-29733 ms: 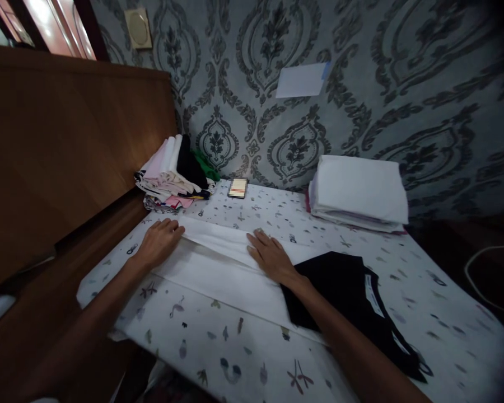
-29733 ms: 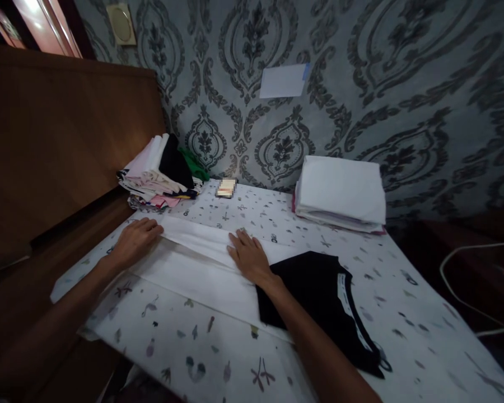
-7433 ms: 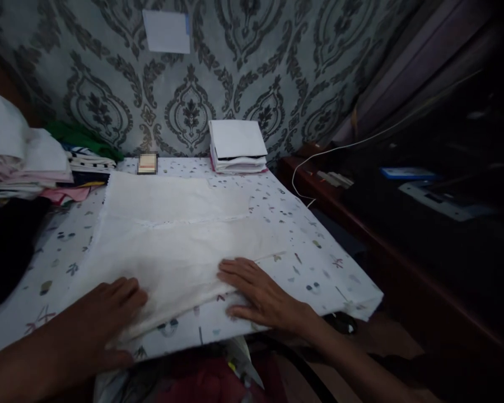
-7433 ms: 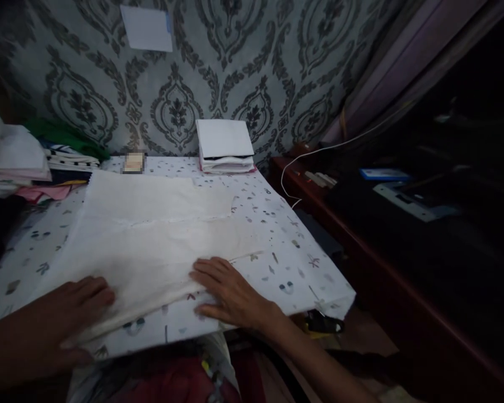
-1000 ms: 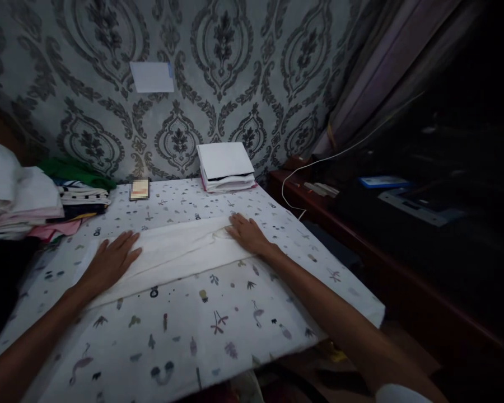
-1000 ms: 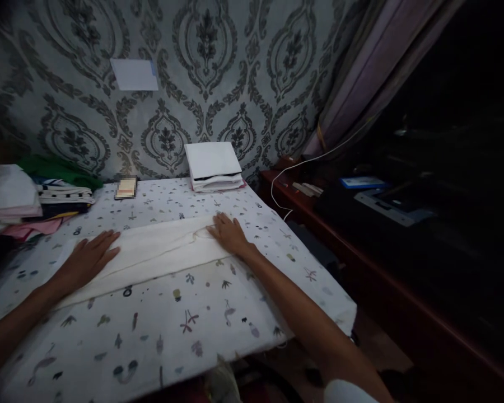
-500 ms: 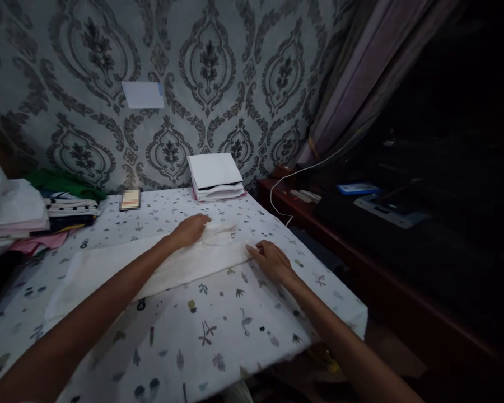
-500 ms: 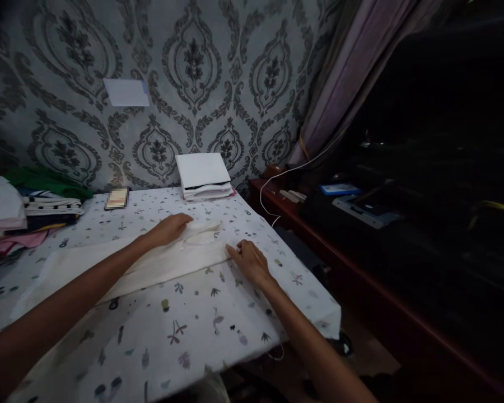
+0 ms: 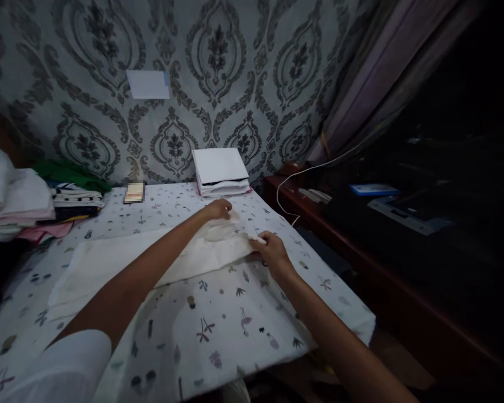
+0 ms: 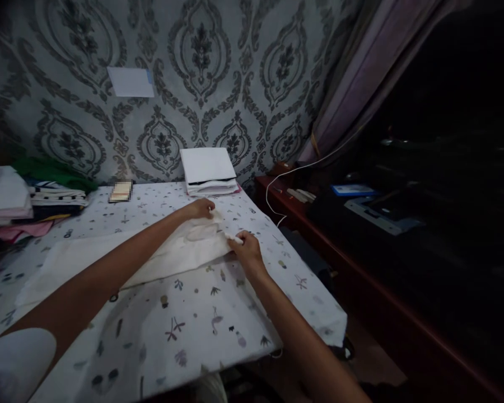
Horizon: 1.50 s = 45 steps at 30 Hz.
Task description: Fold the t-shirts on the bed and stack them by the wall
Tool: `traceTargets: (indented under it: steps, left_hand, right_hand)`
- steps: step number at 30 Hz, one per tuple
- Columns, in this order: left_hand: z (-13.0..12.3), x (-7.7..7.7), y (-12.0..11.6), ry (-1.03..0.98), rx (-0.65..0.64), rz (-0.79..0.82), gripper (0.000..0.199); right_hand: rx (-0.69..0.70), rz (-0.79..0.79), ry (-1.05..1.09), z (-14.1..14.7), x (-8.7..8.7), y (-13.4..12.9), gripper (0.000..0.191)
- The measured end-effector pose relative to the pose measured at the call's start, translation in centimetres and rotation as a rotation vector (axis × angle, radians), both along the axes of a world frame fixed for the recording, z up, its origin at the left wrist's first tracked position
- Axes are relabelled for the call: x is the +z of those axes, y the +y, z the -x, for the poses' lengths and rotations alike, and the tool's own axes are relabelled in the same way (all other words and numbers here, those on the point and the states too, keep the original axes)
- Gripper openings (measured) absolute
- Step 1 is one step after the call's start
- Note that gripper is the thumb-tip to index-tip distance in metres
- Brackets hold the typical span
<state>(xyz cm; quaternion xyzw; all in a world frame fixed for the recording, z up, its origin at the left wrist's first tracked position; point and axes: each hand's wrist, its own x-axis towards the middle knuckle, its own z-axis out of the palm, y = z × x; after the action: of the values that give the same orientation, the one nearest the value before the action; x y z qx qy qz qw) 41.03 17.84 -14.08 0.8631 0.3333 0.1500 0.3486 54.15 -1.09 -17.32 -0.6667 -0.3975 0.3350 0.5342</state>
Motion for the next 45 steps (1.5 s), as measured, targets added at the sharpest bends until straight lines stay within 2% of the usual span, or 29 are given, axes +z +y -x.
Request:
traceTargets:
  steps: [2,5,8,10,12,16,19,22,24,27,29,31,33,37,41,43,45]
  left_hand:
    - [2.3,1.7,0.1,-0.041,0.019,0.015,0.022]
    - [7.6,4.2,0.1,-0.144,0.033,0.088,0.016]
    - [13.9,5.0,-0.6,-0.284,0.070,0.248,0.017]
    - [17.8,4.3,-1.3,-0.313,0.140,0.363,0.021]
    - [20.8,2.8,-2.0,-0.312,0.210,0.482,0.026]
    - [24.0,-0.3,-3.2,-0.309,0.248,0.680,0.028]
    - [24.7,-1.0,-3.7,-0.325,0.222,0.743,0.028]
    - [24.5,-0.8,-4.1,-0.379,0.205,0.786,0.033]
    - [24.1,-0.7,-4.3,-0.418,0.247,0.795,0.037]
    - [23.2,-1.1,-4.4,-0.491,0.353,0.742,0.031]
    - [22.6,-1.7,-4.3,-0.514,0.398,0.693,0.027]
    - [22.2,-2.3,-4.2,-0.484,0.427,0.653,0.024]
    - [22.1,-2.9,-4.2,-0.418,0.470,0.599,0.020]
    - [22.7,-3.4,-4.9,-0.236,0.559,0.413,0.014]
    - [22.7,-2.3,-6.8,-0.095,0.591,0.140,0.010]
    - [22.0,-1.6,-7.9,0.001,0.551,-0.095,0.022]
    - [20.9,-1.4,-9.0,0.080,0.424,-0.289,0.042]
  right_hand:
    - [-0.006,-0.150,0.093,1.7,1.0,-0.2,0.031]
    - [0.050,-0.309,0.035,5.4,3.0,-0.5,0.031]
    - [0.172,-0.400,-0.118,10.1,4.2,-0.7,0.032]
    - [0.290,-0.412,-0.262,13.2,3.9,-0.9,0.034]
    - [0.430,-0.391,-0.462,15.6,2.6,-1.1,0.038]
    - [0.612,-0.331,-0.900,18.0,-0.4,-1.6,0.036]
    - [0.617,-0.304,-0.998,18.3,-1.3,-1.6,0.029]
    - [0.531,-0.296,-0.853,18.3,-0.9,-1.2,0.025]
    - [0.452,-0.302,-0.710,18.4,-0.5,-0.8,0.023]
    - [0.365,-0.356,-0.561,18.8,-0.4,-0.3,0.022]
    - [0.337,-0.403,-0.533,19.0,-0.7,-0.2,0.027]
    - [0.348,-0.425,-0.563,19.1,-1.1,-0.3,0.035]
    - [0.418,-0.417,-0.646,19.2,-1.4,-0.6,0.040]
    - [0.639,-0.405,-0.863,19.1,-2.2,-1.6,0.033]
    - [0.688,-0.456,-0.950,18.8,-2.8,-2.5,0.038]
    - [0.693,-0.465,-0.961,18.7,-2.8,-2.7,0.042]
    - [0.707,-0.466,-0.972,18.7,-2.7,-2.7,0.044]
